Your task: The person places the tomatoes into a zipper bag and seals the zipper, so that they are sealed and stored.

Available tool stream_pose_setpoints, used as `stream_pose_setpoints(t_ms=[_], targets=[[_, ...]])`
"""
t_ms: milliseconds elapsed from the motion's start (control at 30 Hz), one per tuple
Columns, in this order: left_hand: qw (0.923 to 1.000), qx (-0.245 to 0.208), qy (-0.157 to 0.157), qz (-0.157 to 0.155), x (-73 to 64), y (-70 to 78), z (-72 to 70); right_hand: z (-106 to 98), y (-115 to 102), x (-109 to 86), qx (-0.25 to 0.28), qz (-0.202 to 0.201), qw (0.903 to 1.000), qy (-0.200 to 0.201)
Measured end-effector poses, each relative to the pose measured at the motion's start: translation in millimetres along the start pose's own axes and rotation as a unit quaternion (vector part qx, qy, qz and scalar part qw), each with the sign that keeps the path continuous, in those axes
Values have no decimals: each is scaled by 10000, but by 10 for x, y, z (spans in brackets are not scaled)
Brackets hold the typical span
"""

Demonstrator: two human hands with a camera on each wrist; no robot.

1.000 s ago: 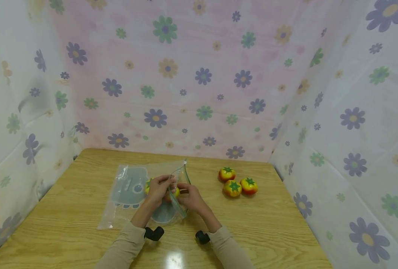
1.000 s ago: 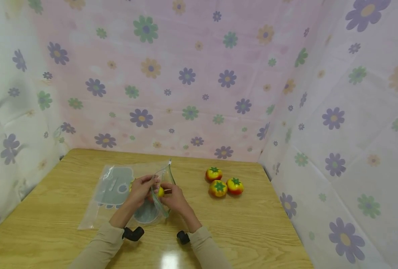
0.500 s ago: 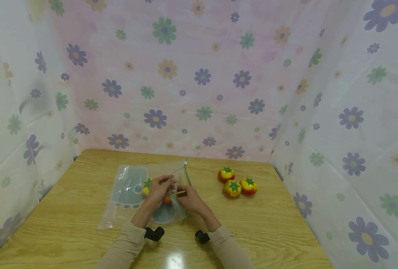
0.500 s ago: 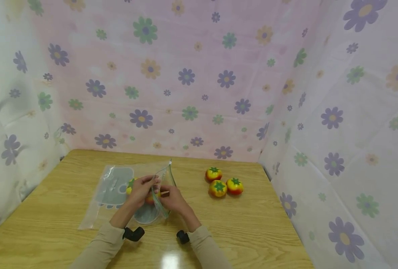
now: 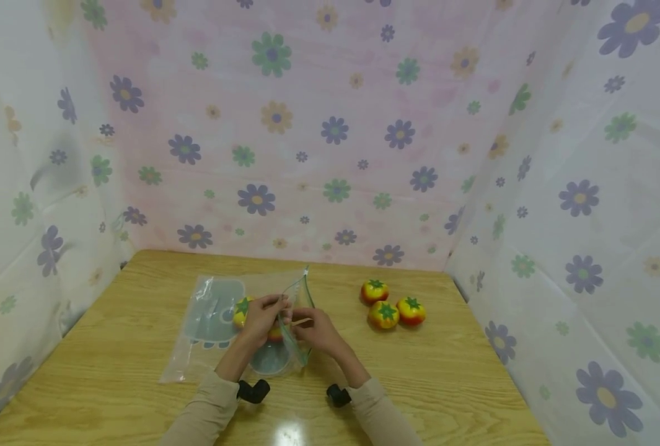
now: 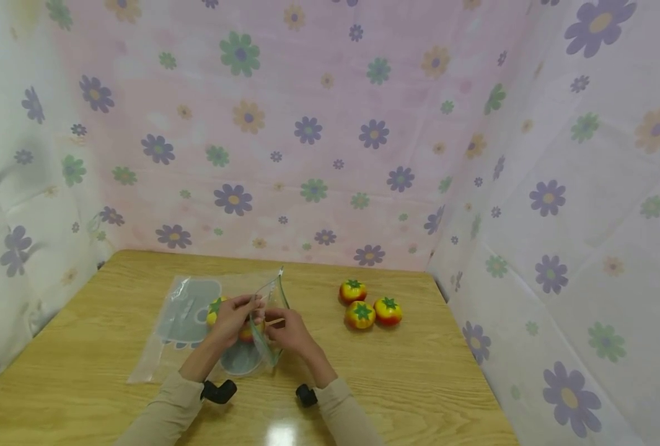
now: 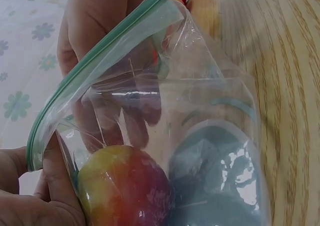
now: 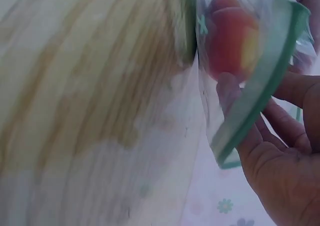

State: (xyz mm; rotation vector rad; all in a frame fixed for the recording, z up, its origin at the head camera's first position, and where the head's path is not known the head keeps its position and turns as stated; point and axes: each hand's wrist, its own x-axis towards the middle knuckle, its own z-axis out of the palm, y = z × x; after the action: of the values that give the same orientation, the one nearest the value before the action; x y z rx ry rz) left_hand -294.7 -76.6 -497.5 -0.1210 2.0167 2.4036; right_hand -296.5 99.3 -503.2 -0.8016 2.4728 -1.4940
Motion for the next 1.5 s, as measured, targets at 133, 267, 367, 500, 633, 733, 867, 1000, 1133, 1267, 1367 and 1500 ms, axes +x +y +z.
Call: stream_pose_setpoints(t_ms=[133,267,367,500,633,733,867,1000,1133,1267,1367,1500], targets=[[10000,-48,-31,-52,4,-8,-3,-79,-14,-41,-229,-119,9995,169],[9998,-154,-85,-70,13,-27,-7,-177,-55,-115,-237,-339,9982,438],[9998,-158,-89,-93,14,-39,-18,-256,-82,-181,-86,-379,9972,642],[9998,-168,-62,-118,6,-67,-33,-321,60,-217,47,-320,9943,1018],[9999,-77,-84,-52,-2,-103,-52,-353,133,-285,170,-261,9890,1445],[9999,44,-103,38,-2,-99,-63,-407,22,-366,409,-125,9847,1690],[9998,156,-59,72,-6,-59,-67,-514,-109,-452,616,-9,9753,2123],[9997,229,-3,30,-15,-19,-64,-611,18,-466,550,101,9647,2574],[10000,70,-49,20,-16,-6,-60,-706,214,-466,382,224,9532,2991],[9997,-170,-163,72,-9,-29,-58,-822,280,-497,352,334,9383,3425],[9995,-230,-187,92,0,-50,-52,-936,267,-522,337,493,9360,3469],[9993,-309,-185,60,12,-67,-38,-1130,217,-548,-34,749,9478,3098]])
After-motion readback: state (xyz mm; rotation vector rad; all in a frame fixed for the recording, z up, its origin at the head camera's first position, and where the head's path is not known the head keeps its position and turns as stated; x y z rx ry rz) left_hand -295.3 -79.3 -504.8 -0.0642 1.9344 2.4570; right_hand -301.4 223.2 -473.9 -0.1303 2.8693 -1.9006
